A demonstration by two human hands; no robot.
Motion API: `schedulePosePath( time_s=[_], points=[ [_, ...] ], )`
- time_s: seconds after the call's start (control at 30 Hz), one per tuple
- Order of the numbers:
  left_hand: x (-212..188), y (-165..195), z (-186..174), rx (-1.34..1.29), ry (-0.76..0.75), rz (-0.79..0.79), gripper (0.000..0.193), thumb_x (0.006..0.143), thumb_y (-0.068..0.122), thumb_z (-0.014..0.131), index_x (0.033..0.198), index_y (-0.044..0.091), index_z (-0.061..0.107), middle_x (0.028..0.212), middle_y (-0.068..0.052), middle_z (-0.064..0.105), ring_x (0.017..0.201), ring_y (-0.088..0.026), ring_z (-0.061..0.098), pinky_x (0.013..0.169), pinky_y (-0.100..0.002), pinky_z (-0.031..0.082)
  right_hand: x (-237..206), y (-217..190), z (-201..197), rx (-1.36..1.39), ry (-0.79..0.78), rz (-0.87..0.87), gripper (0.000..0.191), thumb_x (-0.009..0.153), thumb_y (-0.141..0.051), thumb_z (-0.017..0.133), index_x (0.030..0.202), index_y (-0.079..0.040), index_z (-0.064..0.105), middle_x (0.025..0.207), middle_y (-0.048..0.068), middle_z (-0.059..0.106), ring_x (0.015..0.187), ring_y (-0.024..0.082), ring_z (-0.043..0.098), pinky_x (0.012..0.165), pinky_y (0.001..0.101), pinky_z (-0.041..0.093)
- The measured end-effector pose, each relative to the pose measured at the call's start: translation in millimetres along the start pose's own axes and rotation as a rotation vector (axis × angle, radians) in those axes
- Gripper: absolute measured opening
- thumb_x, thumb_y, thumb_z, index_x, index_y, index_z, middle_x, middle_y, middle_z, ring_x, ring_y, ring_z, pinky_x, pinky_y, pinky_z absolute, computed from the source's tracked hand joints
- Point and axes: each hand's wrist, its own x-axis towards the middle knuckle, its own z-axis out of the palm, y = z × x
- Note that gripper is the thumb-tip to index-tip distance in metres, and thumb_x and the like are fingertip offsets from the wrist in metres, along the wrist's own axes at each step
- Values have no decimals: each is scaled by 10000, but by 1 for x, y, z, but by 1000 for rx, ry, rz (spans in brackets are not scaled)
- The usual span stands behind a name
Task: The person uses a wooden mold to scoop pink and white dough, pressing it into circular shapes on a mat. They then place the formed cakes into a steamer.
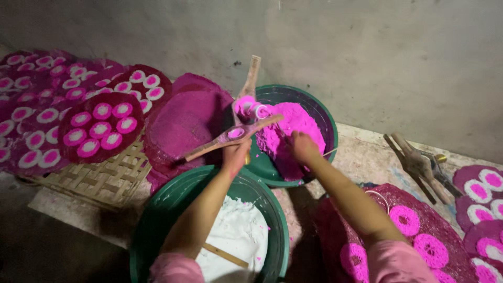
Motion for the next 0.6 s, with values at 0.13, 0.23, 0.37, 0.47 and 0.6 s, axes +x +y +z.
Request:
schedulePosePath(
  time_s=[0.13,0.23,0.37,0.47,0.6],
  points=[
    [26,1,3,89,123,348,119,932,87,683,1026,40,625,879,-7,598,787,-110,558,677,-300,464,9,-4,21,-106,102,33,218,1064,-178,478,1170,-18,582,1013,253,693,888,454,695,741,566,561],
    [29,0,3,185,149,470,192,925,79,676,1101,29,616,968,-21,644,901,-132,617,794,-309,521,2,-6,1,-147,120,-81,223,981,-135,489,1124,-35,630,976,226,699,805,415,711,674,531,574],
    [28,0,0,183,174,284,177,942,104,675,1095,29,626,925,-26,635,847,-142,602,742,-316,512,4,-24,-12,-348,-37,-267,213,993,-208,524,1043,-97,698,869,160,722,782,340,734,658,476,587],
    [29,-2,-1,183,163,418,205,925,78,662,1120,26,625,986,-32,670,933,-145,642,830,-322,529,21,-45,10,-483,-119,-316,213,992,-222,554,929,-141,740,865,117,737,783,287,749,630,434,594],
    [29,-4,-4,210,172,382,173,915,85,676,1073,26,642,942,-37,666,890,-149,642,788,-327,531,38,-60,46,-507,-39,-369,121,842,-193,636,850,-194,757,836,62,752,745,238,749,565,406,589]
  ],
)
